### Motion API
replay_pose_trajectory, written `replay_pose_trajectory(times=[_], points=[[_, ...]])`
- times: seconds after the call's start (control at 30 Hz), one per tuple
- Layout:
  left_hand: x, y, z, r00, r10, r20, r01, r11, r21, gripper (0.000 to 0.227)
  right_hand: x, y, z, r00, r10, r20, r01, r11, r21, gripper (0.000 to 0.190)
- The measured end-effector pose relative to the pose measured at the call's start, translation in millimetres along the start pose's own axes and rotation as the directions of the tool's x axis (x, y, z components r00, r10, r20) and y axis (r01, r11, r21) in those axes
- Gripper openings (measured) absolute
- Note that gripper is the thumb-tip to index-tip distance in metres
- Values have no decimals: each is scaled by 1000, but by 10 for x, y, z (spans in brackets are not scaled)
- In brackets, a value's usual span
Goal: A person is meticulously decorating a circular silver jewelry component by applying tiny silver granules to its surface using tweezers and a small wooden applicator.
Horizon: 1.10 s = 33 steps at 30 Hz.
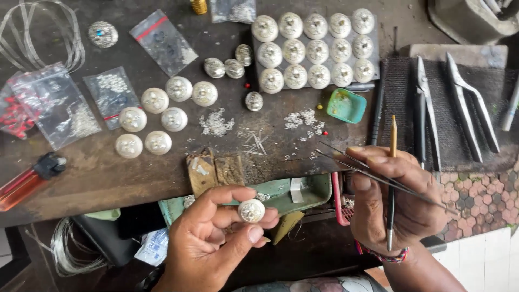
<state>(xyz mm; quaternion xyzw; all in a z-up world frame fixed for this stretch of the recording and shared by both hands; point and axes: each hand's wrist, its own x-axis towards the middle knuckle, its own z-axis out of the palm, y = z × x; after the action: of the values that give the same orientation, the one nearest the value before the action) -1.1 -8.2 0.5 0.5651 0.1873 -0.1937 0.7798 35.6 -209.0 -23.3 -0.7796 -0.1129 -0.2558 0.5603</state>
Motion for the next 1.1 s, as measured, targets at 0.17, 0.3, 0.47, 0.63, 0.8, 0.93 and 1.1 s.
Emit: replay_pose_trajectory(times=[0.17, 0.3, 0.47, 0.63, 0.8, 0.93, 1.1], points=[[-2, -1, -25, 998, 33, 48, -32, 999, -16, 30, 84, -17, 85, 981, -111, 160, 136, 978, -156, 12], [3, -13, -49, 997, 50, 67, -48, 998, -30, 29, 76, 56, 161, 940, -304, 153, 317, 946, -69, 14], [17, 21, -71, 996, -51, 68, 50, 999, 6, 30, 229, -142, 239, 917, -206, 340, 256, 961, -109, 11], [33, -4, -85, 994, -85, 75, 87, 996, -27, 30, 373, -126, 354, 867, -230, 443, 272, 962, -34, 15], [29, -37, -101, 993, -47, 110, 53, 997, -57, 29, 523, -154, 527, 825, -239, 513, 266, 964, 21, 19], [44, -35, -116, 992, -42, 120, 48, 998, -43, 29, 609, -213, 608, 799, -88, 595, 213, 967, -143, 7], [49, -86, -119, 993, -15, 121, 24, 997, -73, 30, 611, -192, 664, 772, -47, 634, 208, 961, -183, 8]])
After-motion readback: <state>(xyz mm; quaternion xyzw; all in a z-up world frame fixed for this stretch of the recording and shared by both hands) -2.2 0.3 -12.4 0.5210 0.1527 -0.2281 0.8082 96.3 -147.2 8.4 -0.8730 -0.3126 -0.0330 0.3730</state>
